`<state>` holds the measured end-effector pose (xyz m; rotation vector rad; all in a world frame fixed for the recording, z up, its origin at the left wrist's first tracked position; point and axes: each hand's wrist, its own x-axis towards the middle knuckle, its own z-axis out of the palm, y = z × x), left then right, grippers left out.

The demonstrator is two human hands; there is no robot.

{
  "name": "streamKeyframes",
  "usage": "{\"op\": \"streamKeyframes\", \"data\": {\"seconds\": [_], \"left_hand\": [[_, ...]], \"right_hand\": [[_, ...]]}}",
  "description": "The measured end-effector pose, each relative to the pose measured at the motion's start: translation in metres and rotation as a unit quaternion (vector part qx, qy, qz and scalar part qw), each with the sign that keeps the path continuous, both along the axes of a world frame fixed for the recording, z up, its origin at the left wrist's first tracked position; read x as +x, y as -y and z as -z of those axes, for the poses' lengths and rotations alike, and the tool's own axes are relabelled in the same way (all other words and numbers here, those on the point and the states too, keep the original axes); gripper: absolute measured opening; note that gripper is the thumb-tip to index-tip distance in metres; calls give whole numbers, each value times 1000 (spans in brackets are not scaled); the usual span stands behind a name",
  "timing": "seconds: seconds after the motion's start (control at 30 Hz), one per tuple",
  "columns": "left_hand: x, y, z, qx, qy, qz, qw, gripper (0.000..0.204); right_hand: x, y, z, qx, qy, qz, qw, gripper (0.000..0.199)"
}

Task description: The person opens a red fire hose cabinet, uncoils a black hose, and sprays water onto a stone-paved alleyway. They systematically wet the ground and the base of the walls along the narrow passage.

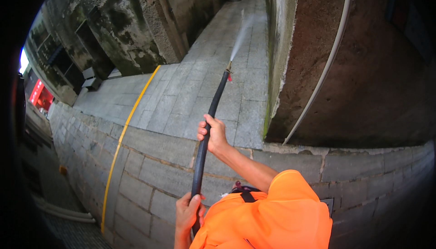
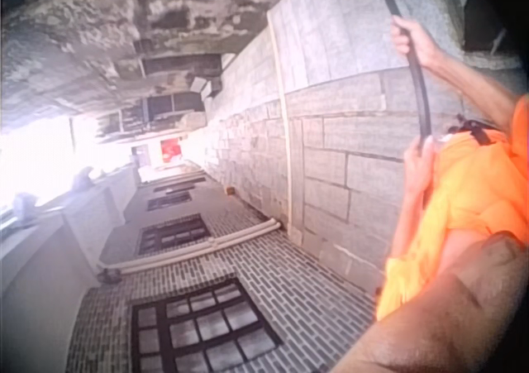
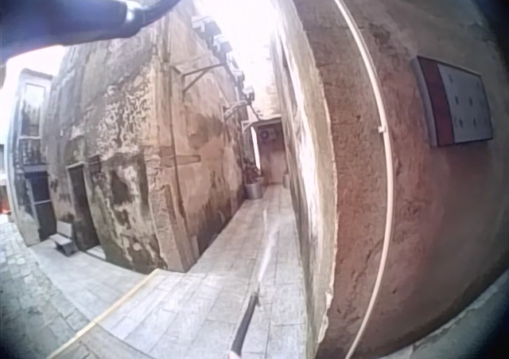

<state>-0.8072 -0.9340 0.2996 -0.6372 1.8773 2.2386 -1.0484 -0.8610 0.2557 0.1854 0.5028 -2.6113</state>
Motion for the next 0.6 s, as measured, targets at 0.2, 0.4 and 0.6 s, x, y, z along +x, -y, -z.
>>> {"op": "streamKeyframes", "data": {"seconds": [0.2, 0.4, 0.6], "left_hand": [[1, 1, -1, -14, -21, 3, 1000, 20], [3, 0, -3, 6, -44, -10, 999, 21], [4, -2, -7, -4, -64, -19, 998, 20]], "right_hand": [[-2, 2, -13, -26, -31, -11, 999, 16], [2, 5, -36, -13, -67, -21, 997, 19], [4, 9, -58, -29, -101, -43, 994, 19]]}}
